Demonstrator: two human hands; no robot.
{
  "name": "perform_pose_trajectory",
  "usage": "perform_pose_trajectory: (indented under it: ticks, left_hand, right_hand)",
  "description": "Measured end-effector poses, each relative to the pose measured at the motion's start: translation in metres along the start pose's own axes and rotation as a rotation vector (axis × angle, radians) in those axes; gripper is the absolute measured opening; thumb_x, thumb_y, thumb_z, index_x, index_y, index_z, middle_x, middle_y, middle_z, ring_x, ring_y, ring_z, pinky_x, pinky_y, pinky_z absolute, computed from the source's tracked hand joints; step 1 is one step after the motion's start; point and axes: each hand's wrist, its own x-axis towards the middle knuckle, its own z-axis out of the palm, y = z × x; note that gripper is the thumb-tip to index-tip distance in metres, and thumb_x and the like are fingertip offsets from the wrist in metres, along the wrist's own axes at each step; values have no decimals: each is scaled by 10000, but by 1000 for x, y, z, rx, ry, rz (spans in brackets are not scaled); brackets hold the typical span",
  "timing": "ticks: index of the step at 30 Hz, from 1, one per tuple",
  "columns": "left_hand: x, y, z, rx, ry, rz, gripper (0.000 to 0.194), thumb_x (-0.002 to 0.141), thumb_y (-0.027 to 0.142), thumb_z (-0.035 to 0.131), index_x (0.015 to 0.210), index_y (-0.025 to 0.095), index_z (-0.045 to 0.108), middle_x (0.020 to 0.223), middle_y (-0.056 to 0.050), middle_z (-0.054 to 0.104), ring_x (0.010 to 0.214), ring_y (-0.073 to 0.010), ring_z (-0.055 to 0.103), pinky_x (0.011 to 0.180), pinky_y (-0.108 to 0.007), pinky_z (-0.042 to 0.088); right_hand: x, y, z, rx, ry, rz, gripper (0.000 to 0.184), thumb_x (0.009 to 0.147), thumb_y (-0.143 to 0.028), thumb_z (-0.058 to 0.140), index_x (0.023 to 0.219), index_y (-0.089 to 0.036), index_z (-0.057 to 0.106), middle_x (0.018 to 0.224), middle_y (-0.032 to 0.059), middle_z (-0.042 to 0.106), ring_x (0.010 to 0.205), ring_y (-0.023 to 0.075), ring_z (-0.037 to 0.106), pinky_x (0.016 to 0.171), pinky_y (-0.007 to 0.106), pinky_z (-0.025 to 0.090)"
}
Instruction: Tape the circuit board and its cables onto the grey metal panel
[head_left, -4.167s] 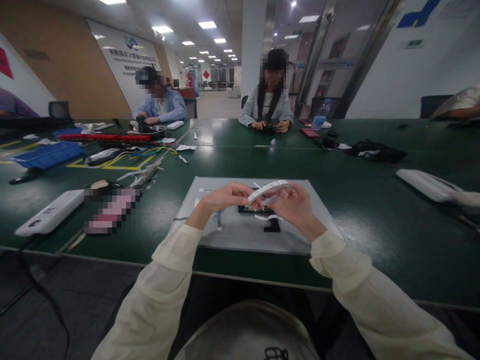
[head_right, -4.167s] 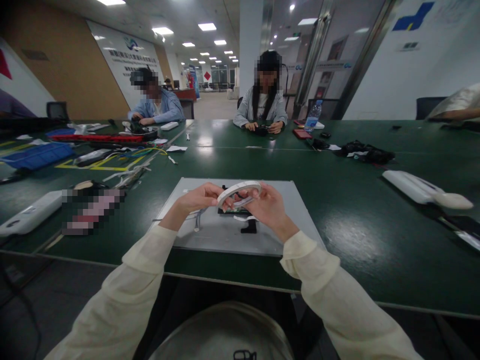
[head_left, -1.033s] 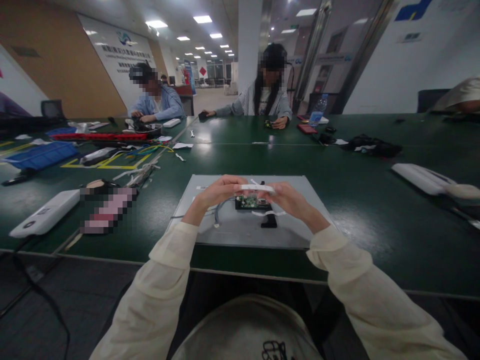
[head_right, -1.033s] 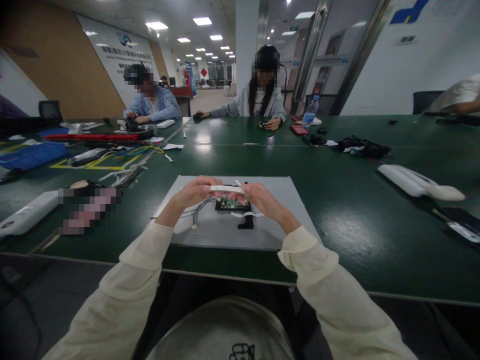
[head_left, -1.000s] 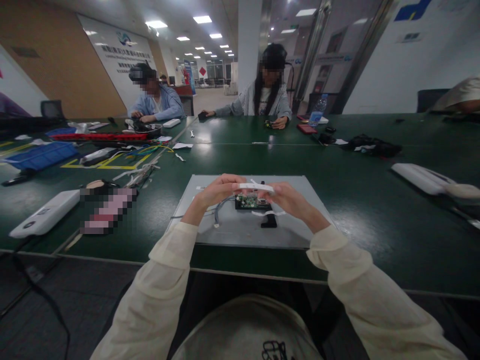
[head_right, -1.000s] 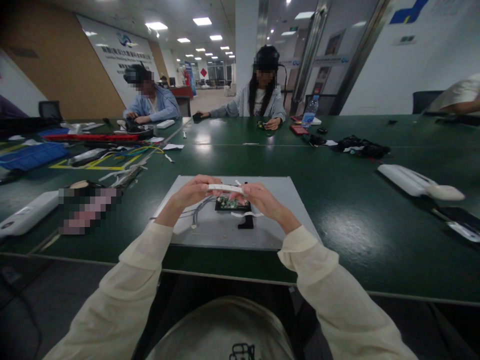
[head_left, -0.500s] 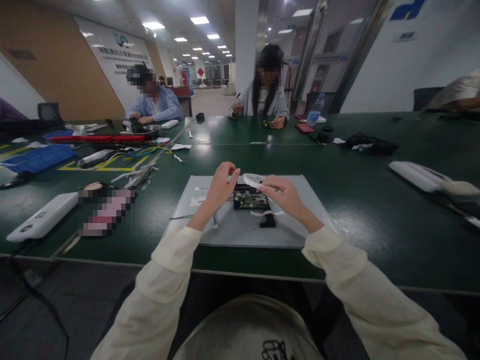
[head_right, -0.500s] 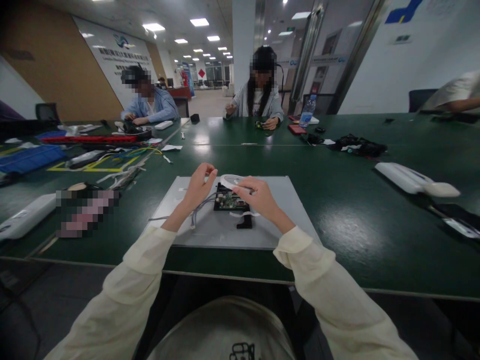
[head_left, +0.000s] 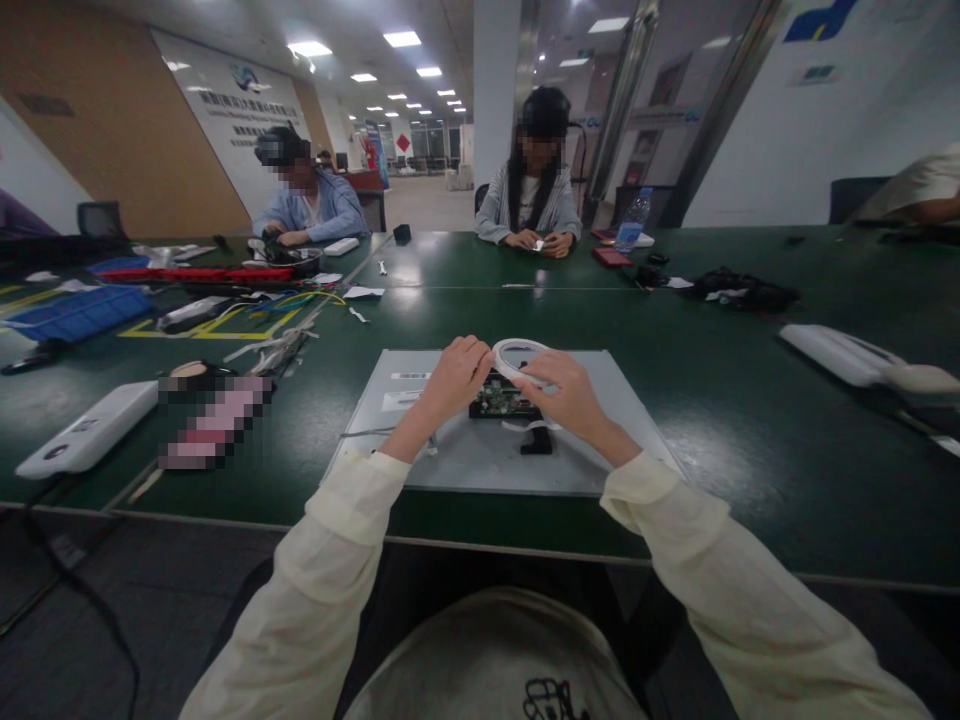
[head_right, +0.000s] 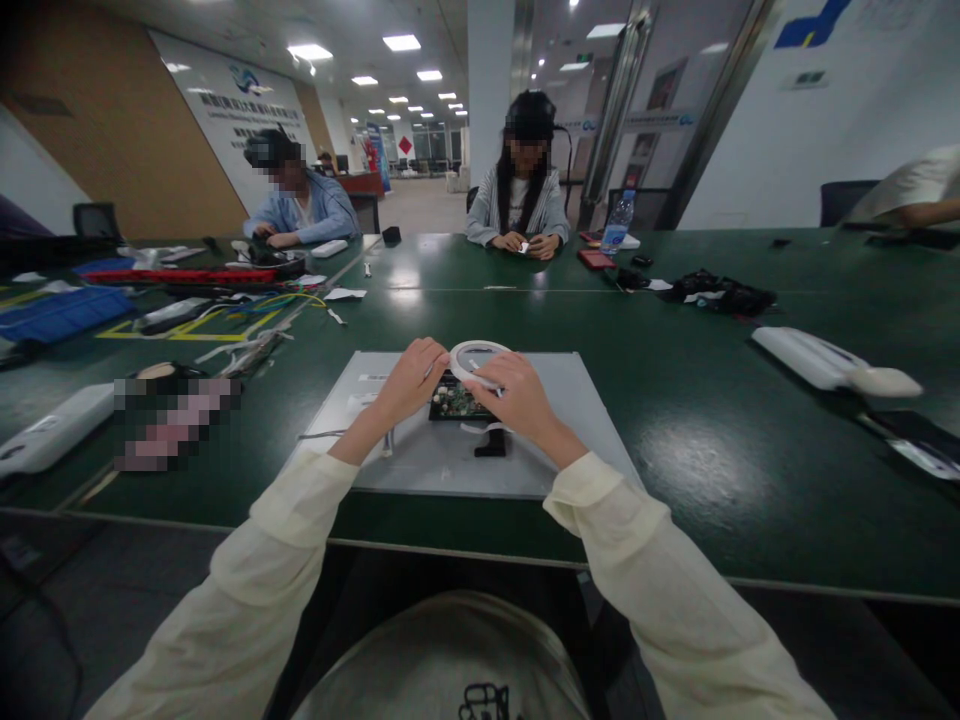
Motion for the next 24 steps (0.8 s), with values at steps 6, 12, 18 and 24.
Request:
perform_pose_trajectory:
  ticks: [6,12,18,24]
  left_hand:
    - [0,-3,-1,-124,-16,10,277,940,285,291,763,185,479,764,-46,497,787,-184,447,737,-323,360]
    - [0,-3,-3,-207,-31,5,232,919,269,345,745,185,473,751,-38,489,778,-178,449,713,-306,357]
    - [0,-1,-4,-294,-12,-9,211,899,271,393,718,181,456,730,-17,480,744,-155,463,689,-280,358]
    - [0,1,-7,-354,15,-27,198,876,266,419,704,180,468,728,-15,496,738,-151,476,691,-276,367]
  right_hand:
    - [1,-2,-1,25,-33,53,237,841,-374,531,763,-203,675,783,60,668,799,209,580,806,382,414]
    - [0,1,0,30,-21,37,231,837,-374,541,751,-203,671,769,57,668,786,211,582,792,373,412]
    - [1,1,-1,47,-14,34,236,838,-376,536,761,-198,671,758,55,665,760,204,576,759,366,415]
    - [1,0,-1,58,-17,51,229,836,-375,537,759,-204,669,761,53,668,760,206,576,752,370,418]
